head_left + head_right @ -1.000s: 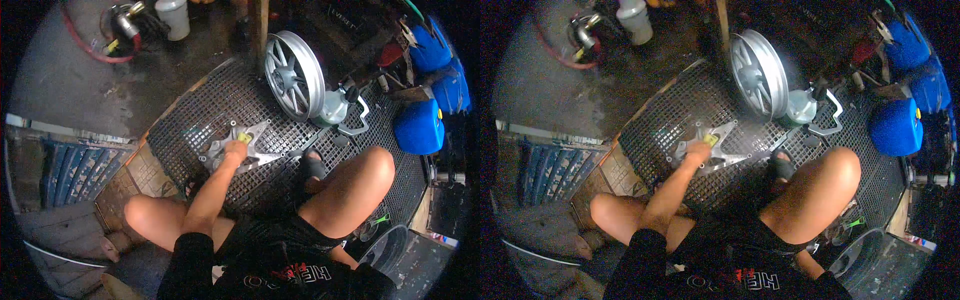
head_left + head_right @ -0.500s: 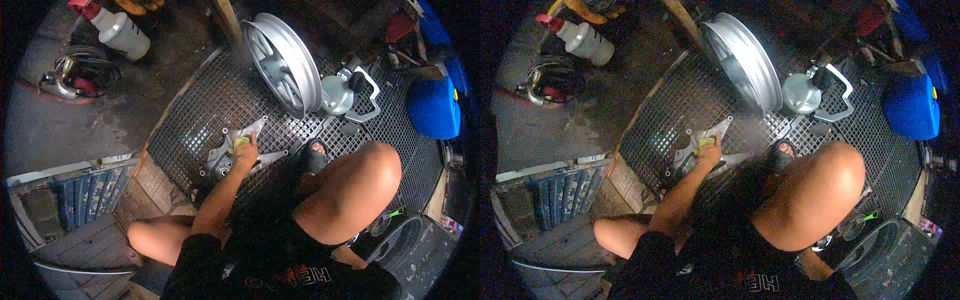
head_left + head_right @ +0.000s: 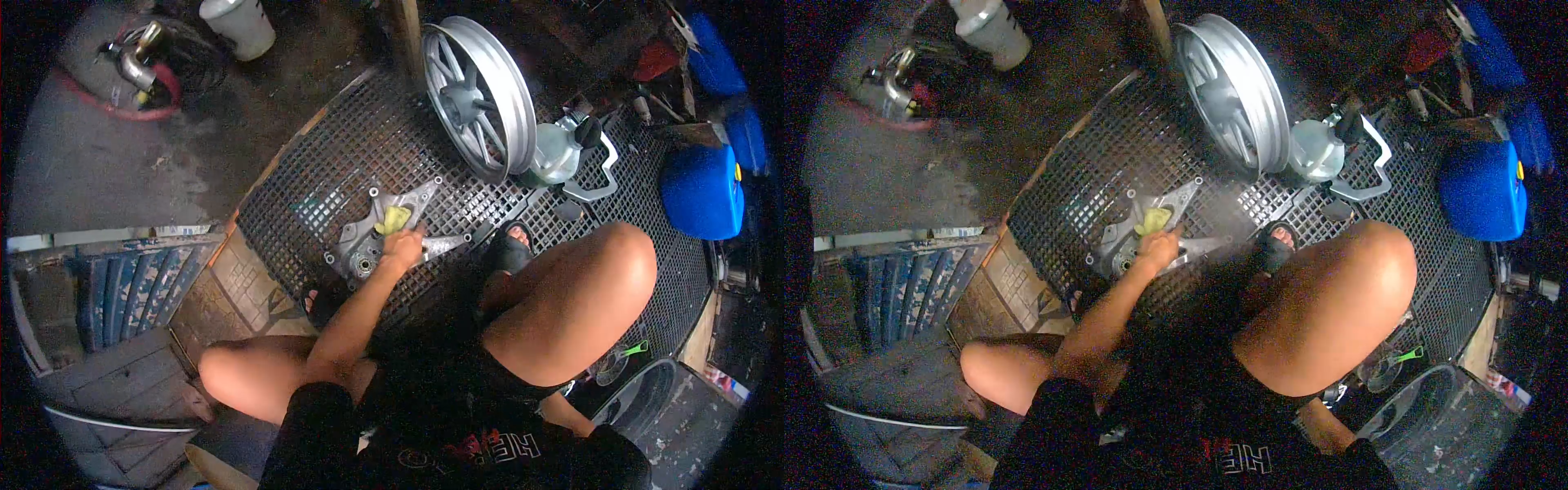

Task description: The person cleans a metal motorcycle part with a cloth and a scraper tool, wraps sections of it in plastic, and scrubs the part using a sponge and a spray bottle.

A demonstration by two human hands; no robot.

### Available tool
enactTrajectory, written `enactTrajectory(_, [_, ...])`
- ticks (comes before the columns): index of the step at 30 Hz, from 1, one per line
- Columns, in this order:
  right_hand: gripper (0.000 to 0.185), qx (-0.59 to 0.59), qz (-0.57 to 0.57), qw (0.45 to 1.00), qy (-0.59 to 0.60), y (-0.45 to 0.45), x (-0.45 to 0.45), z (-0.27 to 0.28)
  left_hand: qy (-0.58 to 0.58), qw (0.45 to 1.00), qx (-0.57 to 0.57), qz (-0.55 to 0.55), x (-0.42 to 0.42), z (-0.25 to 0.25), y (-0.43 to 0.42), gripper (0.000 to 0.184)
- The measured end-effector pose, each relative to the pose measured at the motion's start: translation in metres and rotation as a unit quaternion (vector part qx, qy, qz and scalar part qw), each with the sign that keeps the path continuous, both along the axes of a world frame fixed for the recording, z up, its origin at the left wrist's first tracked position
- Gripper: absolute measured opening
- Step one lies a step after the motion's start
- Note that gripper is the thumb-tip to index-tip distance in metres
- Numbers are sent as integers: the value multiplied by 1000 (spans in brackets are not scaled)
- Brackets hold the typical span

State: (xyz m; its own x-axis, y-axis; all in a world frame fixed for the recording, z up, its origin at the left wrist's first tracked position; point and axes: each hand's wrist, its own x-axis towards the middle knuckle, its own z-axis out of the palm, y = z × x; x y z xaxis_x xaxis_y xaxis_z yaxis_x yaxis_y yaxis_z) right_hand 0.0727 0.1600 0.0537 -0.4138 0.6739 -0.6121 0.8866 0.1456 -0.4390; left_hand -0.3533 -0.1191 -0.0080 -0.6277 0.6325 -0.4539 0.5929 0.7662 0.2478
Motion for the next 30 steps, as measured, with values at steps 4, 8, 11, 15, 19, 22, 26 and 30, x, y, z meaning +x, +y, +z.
enactTrajectory(4, [29, 22, 9, 999, 24, 16, -5, 8, 2, 997, -6, 70, -15, 29, -9, 28])
enactTrajectory(8, [29, 66, 14, 994, 81, 51, -17, 30, 73, 975, 99, 186, -26, 21, -48, 30])
enactTrajectory(11, [30, 115, 16, 980, 161, 87, -31, 53, 58, 956, 153, 244, -36, 33, -68, 34])
enactTrajectory(15, [30, 209, 26, 914, 347, 158, -76, 82, -11, 983, 58, 173, -14, 65, -64, 66])
enactTrajectory(19, [26, 284, -70, 863, 411, 102, -175, 197, -6, 994, -109, -3, 22, 37, -59, 59])
enactTrajectory(22, [23, 283, -66, 820, 493, 93, -193, 223, -11, 993, -120, 14, 17, 36, -60, 38])
enactTrajectory(26, [21, 309, -77, 764, 561, 65, -217, 257, 8, 992, -82, 95, 2, 56, -72, 37])
enactTrajectory(30, [18, 270, -11, 761, 589, 0, -248, 281, 51, 994, -21, 91, -4, 21, -84, 32])
